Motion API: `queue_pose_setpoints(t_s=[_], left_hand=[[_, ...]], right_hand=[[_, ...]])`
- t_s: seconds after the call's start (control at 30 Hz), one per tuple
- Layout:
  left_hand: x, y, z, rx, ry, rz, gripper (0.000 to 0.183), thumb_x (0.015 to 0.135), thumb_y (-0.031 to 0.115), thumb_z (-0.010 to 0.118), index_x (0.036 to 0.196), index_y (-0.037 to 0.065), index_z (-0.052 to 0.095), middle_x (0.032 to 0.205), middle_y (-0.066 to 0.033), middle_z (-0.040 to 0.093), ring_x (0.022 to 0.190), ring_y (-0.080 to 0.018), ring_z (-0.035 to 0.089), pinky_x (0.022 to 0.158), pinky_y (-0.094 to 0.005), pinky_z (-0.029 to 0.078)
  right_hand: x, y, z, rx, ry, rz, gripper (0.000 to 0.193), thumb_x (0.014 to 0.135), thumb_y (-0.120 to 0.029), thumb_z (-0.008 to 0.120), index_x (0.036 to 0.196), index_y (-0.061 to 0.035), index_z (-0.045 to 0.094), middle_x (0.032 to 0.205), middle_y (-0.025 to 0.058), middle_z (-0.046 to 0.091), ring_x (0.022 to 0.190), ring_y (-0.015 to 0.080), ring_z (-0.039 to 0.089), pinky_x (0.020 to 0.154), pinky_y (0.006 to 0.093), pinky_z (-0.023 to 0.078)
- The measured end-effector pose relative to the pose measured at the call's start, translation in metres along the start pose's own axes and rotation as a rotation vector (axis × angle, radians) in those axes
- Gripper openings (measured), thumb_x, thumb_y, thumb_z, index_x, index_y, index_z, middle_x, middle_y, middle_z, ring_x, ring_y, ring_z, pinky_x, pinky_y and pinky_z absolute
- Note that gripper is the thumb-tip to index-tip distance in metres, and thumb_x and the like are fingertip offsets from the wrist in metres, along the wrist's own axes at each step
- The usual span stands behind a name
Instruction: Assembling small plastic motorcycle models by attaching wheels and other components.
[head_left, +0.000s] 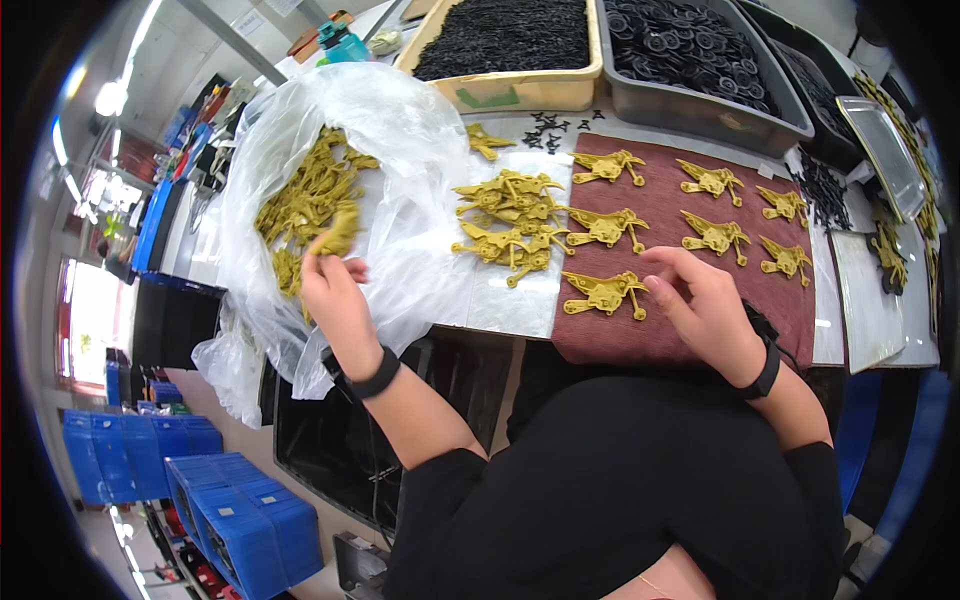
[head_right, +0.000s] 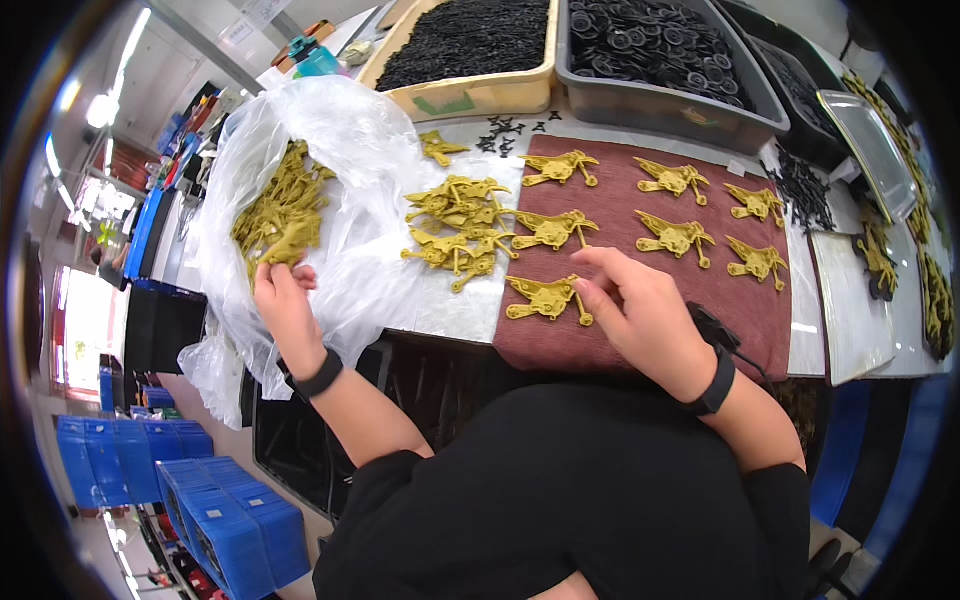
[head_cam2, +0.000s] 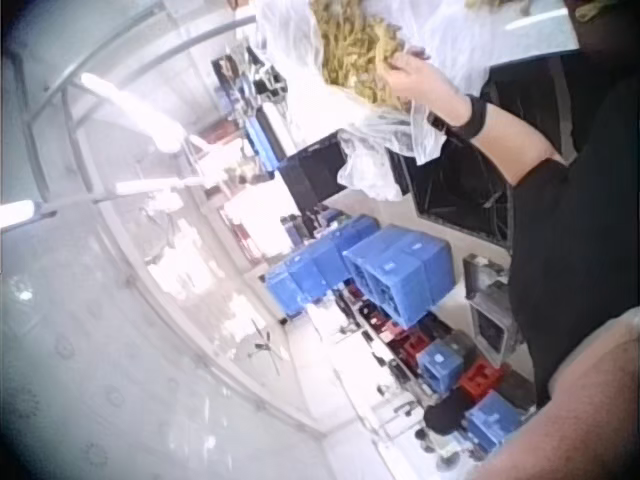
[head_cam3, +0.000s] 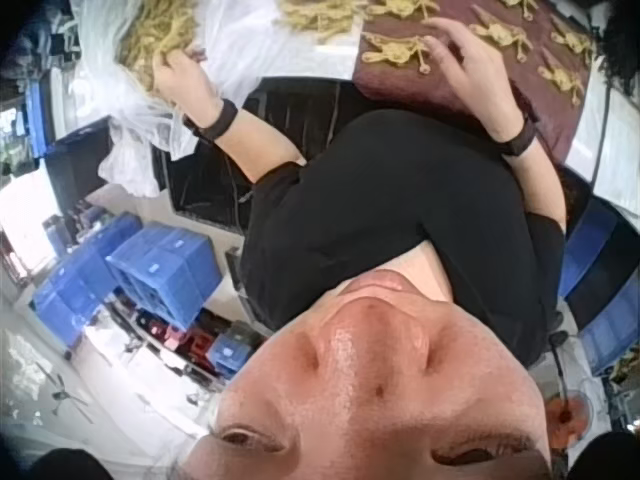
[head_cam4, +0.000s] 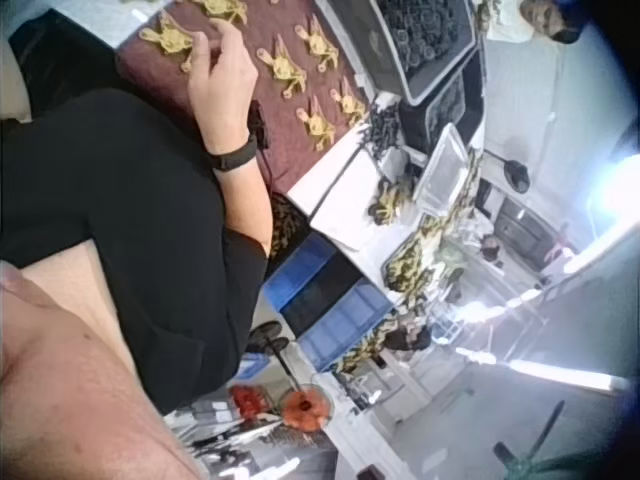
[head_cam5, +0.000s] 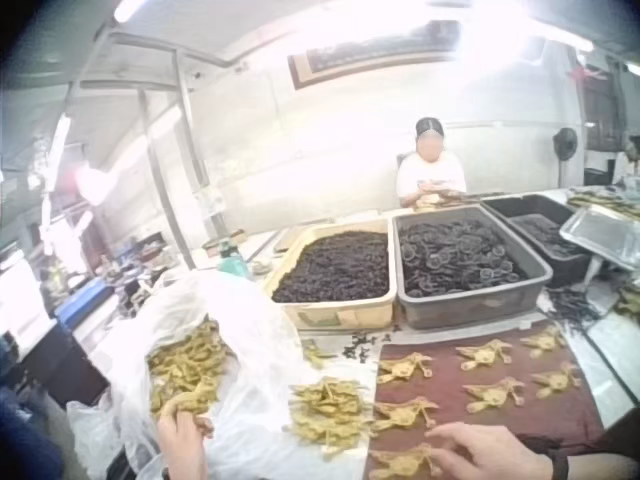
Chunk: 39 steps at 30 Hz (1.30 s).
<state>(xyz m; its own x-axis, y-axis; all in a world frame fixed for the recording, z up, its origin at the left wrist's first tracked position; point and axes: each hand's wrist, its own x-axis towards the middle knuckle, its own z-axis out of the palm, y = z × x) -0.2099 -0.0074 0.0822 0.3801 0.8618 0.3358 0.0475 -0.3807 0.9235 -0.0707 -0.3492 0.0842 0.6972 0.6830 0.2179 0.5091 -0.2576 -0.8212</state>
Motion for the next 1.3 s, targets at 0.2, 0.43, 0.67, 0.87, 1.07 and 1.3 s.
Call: queue_pose_setpoints(t_s=[0.2, 0.43, 0.67, 0.87, 1.07, 1.3], left_hand=[[-0.088, 0.055, 0.062, -0.701, -0.883, -0.476, 0.030, 0.092, 0.005, 0.032, 0.117, -0.003, 0.047, 0.093, -0.0183, 0.061, 0.064, -0.0177, 0.055, 0.055, -0.0259, 0.043], [-0.129, 0.059, 0.117, -0.596, -0.936, -0.583, 0.034, 0.095, 0.015, 0.033, 0.123, -0.003, 0.039, 0.092, -0.0237, 0.060, 0.059, -0.0236, 0.056, 0.050, -0.0281, 0.045], [-0.149, 0.043, 0.157, -0.070, -0.138, 0.896, 0.035, 0.087, 0.006, 0.048, 0.120, 0.001, 0.040, 0.106, -0.0162, 0.054, 0.096, -0.0272, 0.054, 0.085, -0.0435, 0.047], [-0.161, 0.070, 0.173, 0.015, -0.779, 1.230, 0.047, 0.081, 0.027, 0.067, 0.118, 0.000, 0.054, 0.115, -0.0199, 0.053, 0.101, -0.0326, 0.053, 0.089, -0.0464, 0.042], [-0.162, 0.066, 0.172, -0.021, -0.828, 1.155, 0.046, 0.085, 0.028, 0.065, 0.115, -0.006, 0.057, 0.113, -0.0239, 0.056, 0.099, -0.0346, 0.059, 0.082, -0.0399, 0.050], [-0.160, 0.062, 0.163, -0.076, -0.841, 1.162, 0.037, 0.088, 0.019, 0.059, 0.108, -0.012, 0.057, 0.106, -0.0273, 0.057, 0.093, -0.0379, 0.061, 0.078, -0.0419, 0.054]], right_hand=[[0.006, 0.009, 0.005, 0.642, -0.276, 0.262, 0.020, 0.096, -0.012, 0.050, 0.109, 0.0001, 0.059, 0.086, 0.0001, 0.061, 0.073, 0.0074, 0.055, 0.064, 0.0222, 0.047], [-0.011, 0.032, -0.010, 0.905, -0.278, 0.453, 0.019, 0.094, -0.018, 0.055, 0.100, -0.0012, 0.061, 0.078, -0.0013, 0.058, 0.066, 0.0046, 0.051, 0.058, 0.0197, 0.043], [-0.037, 0.055, -0.024, 1.118, -0.216, 0.356, 0.015, 0.092, -0.018, 0.059, 0.092, -0.0030, 0.063, 0.075, -0.0023, 0.057, 0.065, 0.0043, 0.049, 0.059, 0.0201, 0.041], [-0.041, 0.048, -0.028, 1.255, -0.157, 0.462, 0.018, 0.093, -0.018, 0.057, 0.096, -0.0017, 0.063, 0.083, -0.0015, 0.060, 0.070, 0.0043, 0.051, 0.062, 0.0202, 0.042], [-0.045, 0.043, -0.028, 1.130, -0.165, 0.448, 0.018, 0.094, -0.019, 0.055, 0.097, -0.0018, 0.061, 0.085, -0.0027, 0.058, 0.071, 0.0029, 0.049, 0.062, 0.0194, 0.041], [-0.043, 0.041, -0.023, 1.005, -0.247, 0.392, 0.018, 0.095, -0.019, 0.054, 0.094, -0.0012, 0.060, 0.078, -0.0026, 0.057, 0.066, 0.0034, 0.047, 0.057, 0.0194, 0.040]])
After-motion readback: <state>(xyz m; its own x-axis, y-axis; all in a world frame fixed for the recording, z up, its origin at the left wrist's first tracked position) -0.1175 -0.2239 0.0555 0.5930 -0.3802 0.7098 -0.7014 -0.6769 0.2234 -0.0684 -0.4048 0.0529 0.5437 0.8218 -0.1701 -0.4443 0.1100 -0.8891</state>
